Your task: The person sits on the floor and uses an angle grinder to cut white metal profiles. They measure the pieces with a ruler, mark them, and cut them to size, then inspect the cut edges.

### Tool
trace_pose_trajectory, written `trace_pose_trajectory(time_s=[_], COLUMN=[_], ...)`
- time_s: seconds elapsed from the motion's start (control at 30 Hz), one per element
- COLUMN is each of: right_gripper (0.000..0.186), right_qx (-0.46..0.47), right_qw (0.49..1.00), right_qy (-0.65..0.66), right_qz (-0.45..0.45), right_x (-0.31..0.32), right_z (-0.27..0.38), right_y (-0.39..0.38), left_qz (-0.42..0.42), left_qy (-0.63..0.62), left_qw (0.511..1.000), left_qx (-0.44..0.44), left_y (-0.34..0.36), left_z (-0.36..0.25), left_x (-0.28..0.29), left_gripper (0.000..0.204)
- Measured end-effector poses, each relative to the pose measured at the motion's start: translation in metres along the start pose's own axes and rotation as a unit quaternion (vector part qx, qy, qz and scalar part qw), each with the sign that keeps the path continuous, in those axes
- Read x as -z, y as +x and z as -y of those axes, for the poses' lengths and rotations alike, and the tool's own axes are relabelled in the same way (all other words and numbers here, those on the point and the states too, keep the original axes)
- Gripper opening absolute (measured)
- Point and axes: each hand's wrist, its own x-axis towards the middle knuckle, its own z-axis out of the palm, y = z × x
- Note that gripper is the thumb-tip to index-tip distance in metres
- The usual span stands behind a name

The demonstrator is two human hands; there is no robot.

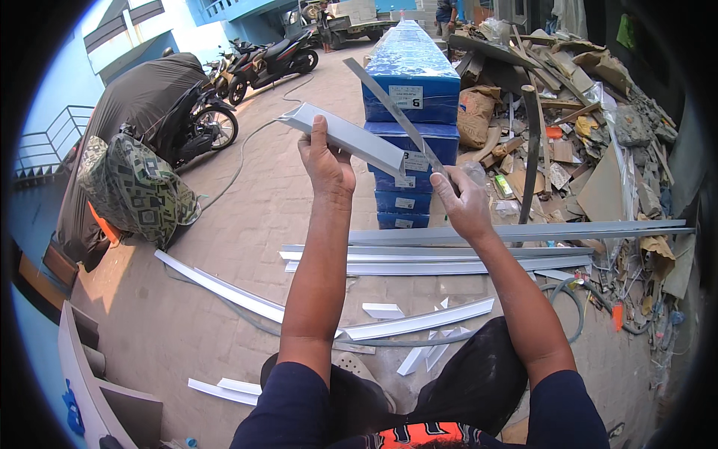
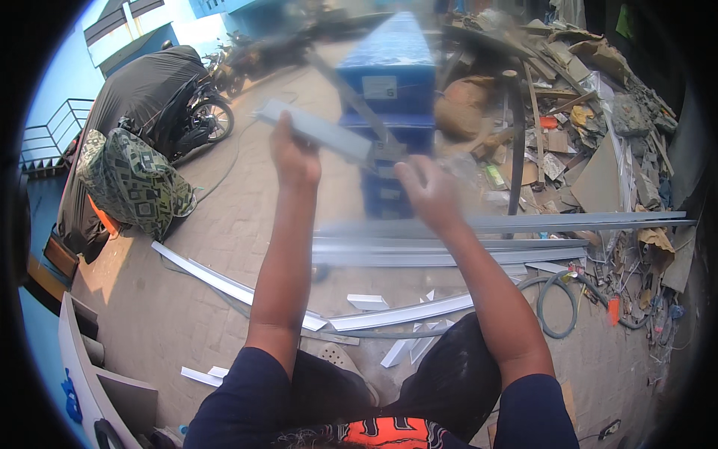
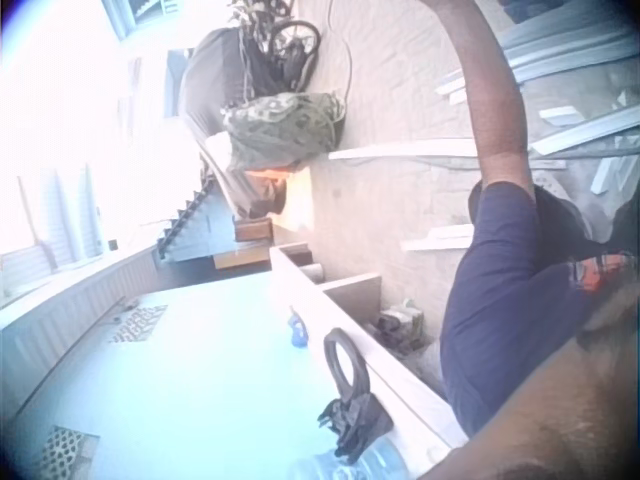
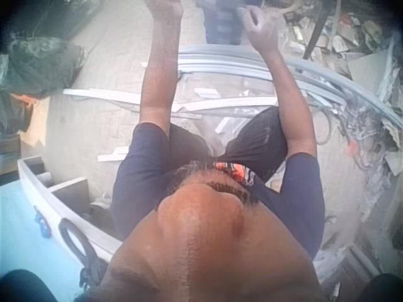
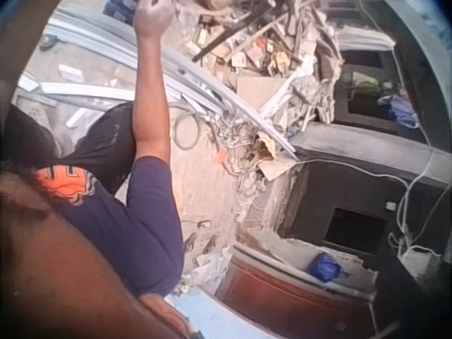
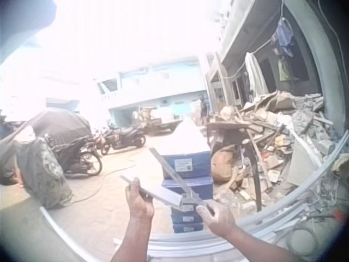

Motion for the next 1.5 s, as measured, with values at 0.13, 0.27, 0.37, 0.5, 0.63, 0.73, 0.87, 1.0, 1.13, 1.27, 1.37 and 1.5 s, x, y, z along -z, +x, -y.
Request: trace_pose_trajectory(time_s=[0.13, 0.27, 0.37, 0.5, 0.63, 0.73, 0.87, 1.0, 1.13, 1.27, 1.37, 1.5], right_gripper=[0.050, 0.051, 0.052, 0.050, 0.050, 0.049, 0.048, 0.047, 0.049, 0.052, 0.053, 0.052], right_qx=[0.084, 0.042, 0.049, 0.024, 0.026, 0.023, 0.034, 0.048, 0.129, 0.146, 0.126, 0.120], right_qw=[0.994, 0.985, 0.981, 0.973, 0.972, 0.972, 0.973, 0.974, 0.974, 0.971, 0.967, 0.960], right_qy=[-0.043, -0.066, -0.032, -0.033, -0.022, -0.021, -0.036, -0.042, -0.058, -0.086, -0.092, -0.113], right_qz=[0.057, 0.153, 0.185, 0.226, 0.234, 0.235, 0.225, 0.217, 0.176, 0.168, 0.200, 0.225], right_x=[-0.009, -0.020, -0.030, -0.039, -0.043, -0.044, -0.046, -0.047, -0.047, -0.048, -0.047, -0.046], right_z=[0.002, -0.008, -0.010, 0.001, 0.019, 0.030, 0.039, 0.044, 0.043, 0.041, 0.044, 0.051], right_y=[-0.015, -0.021, -0.023, -0.032, -0.038, -0.041, -0.044, -0.045, -0.046, -0.045, -0.046, -0.045], left_qz=[0.012, -0.045, -0.084, -0.127, -0.121, -0.113, -0.108, -0.122, -0.121, -0.109, -0.128, -0.163], left_qy=[-0.029, -0.011, 0.031, 0.006, -0.013, -0.005, -0.029, -0.033, -0.025, -0.031, -0.039, -0.048], left_qw=[0.999, 0.999, 0.996, 0.989, 0.989, 0.988, 0.986, 0.986, 0.988, 0.991, 0.990, 0.985], left_qx=[-0.008, -0.023, -0.027, -0.070, -0.086, -0.102, -0.122, -0.109, -0.087, -0.068, -0.049, -0.008], left_y=[-0.024, -0.039, -0.039, -0.042, -0.045, -0.045, -0.044, -0.045, -0.043, -0.036, -0.032, -0.030], left_z=[0.014, 0.015, 0.006, -0.009, -0.027, -0.039, -0.046, -0.050, -0.052, -0.048, -0.040, -0.031], left_x=[0.033, 0.054, 0.060, 0.059, 0.054, 0.053, 0.052, 0.054, 0.062, 0.077, 0.089, 0.100], left_gripper=[0.075, 0.081, 0.086, 0.060, 0.070, 0.064, 0.043, 0.039, 0.037, 0.066, 0.071, 0.064])
